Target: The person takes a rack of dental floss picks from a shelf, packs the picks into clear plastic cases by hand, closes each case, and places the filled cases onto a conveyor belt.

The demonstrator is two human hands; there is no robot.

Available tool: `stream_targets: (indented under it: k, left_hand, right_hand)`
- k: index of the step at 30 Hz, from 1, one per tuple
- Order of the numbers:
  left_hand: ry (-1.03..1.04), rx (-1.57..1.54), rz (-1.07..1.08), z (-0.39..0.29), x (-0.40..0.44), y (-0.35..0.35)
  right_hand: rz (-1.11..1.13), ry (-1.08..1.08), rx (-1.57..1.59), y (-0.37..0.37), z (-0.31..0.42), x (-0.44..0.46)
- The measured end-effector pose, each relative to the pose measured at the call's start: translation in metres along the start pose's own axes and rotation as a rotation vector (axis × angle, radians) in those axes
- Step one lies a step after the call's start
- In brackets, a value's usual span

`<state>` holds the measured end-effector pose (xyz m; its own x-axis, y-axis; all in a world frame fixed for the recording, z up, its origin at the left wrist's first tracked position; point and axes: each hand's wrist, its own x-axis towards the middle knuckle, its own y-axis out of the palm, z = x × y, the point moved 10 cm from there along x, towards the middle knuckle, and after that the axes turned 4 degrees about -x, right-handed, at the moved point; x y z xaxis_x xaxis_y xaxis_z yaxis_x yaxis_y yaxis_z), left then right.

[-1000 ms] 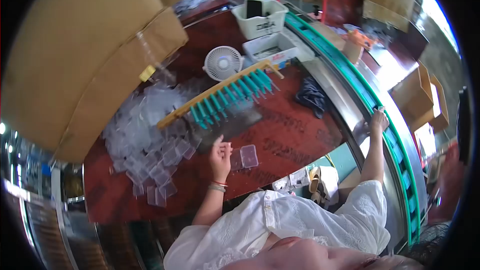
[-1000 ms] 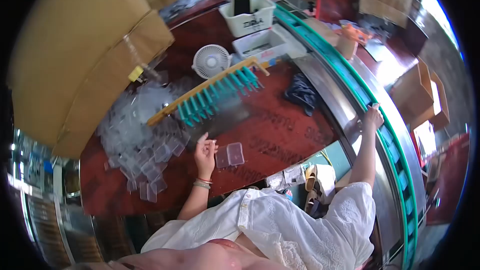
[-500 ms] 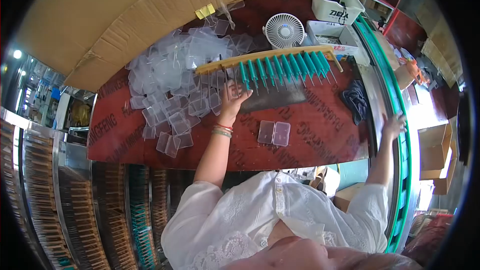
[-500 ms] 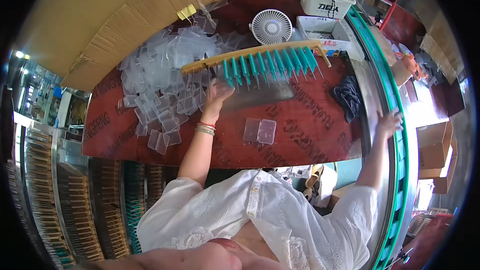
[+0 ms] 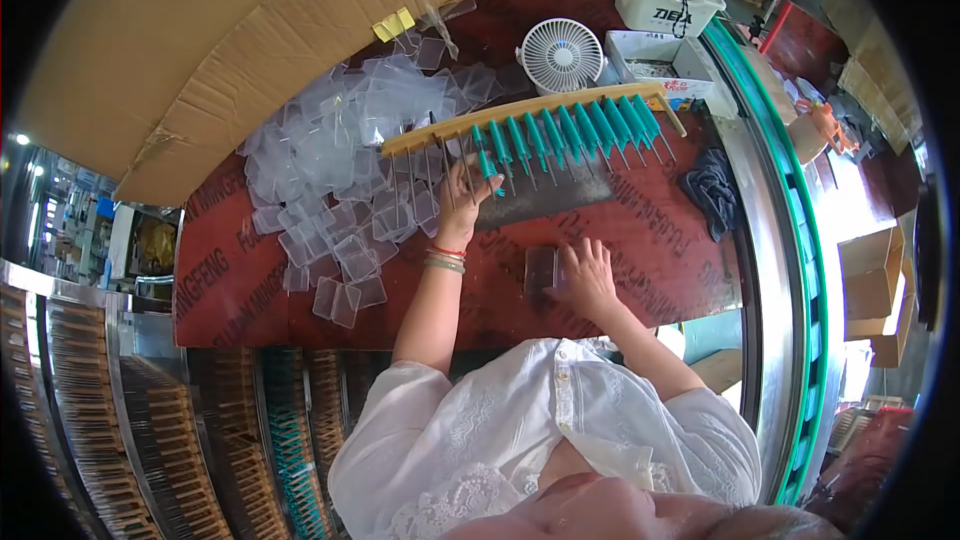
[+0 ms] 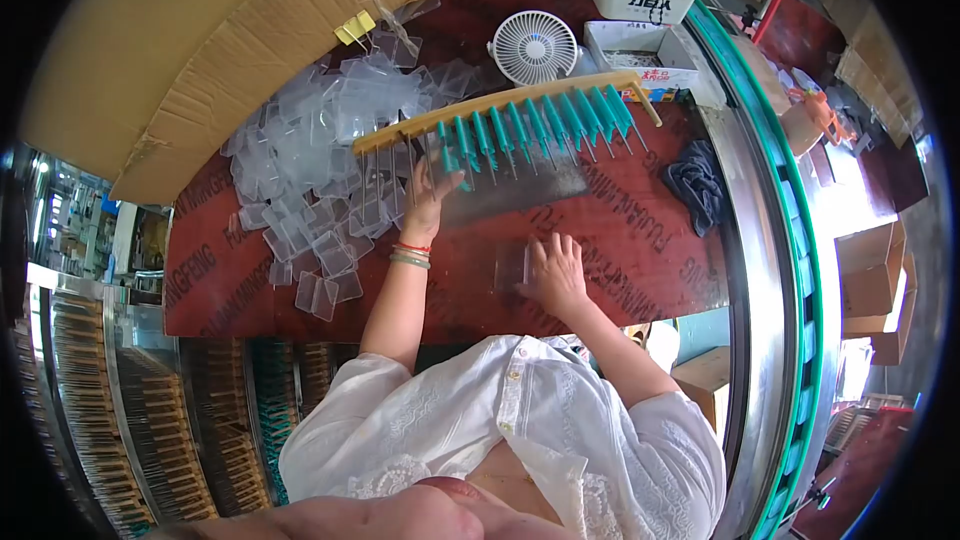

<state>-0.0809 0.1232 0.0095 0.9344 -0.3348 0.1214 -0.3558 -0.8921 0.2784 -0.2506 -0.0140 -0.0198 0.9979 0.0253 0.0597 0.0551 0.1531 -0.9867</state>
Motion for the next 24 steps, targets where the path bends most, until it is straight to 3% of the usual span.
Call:
stream_targets:
  k: [3, 6, 7, 10, 11, 13, 14, 17, 21, 24]
  left_hand:
    - [0.038, -0.055, -0.027, 0.002, -0.011, 0.001]
    - [0.113, -0.084, -0.027, -0.008, -0.007, 0.007]
    - [0.142, -0.084, -0.041, -0.010, -0.009, 0.007]
    - [0.165, -0.094, -0.052, -0.010, -0.013, 0.011]
    - [0.156, -0.102, -0.054, -0.007, -0.018, 0.011]
    - [0.120, -0.102, -0.070, -0.002, -0.041, 0.015]
    - [0.144, -0.118, -0.077, -0.004, -0.056, 0.023]
    - [0.207, -0.142, -0.098, -0.010, -0.079, 0.039]
    - [0.140, -0.107, -0.255, 0.010, -0.079, 0.018]
    - [0.425, 0.503, -0.047, -0.009, -0.079, 0.041]
  right_hand:
    - [0.045, 0.029, 0.028, -0.007, -0.002, -0.001]
    - [-0.106, -0.361, 0.052, -0.001, 0.021, -0.022]
    - [-0.113, -0.353, 0.044, 0.005, 0.016, -0.018]
    - [-0.332, -0.125, 0.484, 0.009, -0.025, -0.001]
    - [-0.320, -0.121, 0.492, 0.015, -0.024, 0.008]
    - [-0.223, 0.446, 1.448, 0.070, -0.059, 0.023]
    - [-0.201, 0.459, 1.455, 0.075, -0.050, 0.025]
    - [0.019, 0.520, 1.972, 0.067, -0.002, 0.036]
    - [0.085, 0.560, 2.164, 0.059, 0.021, 0.038]
    - [0.070, 0.554, 2.212, 0.053, 0.019, 0.039]
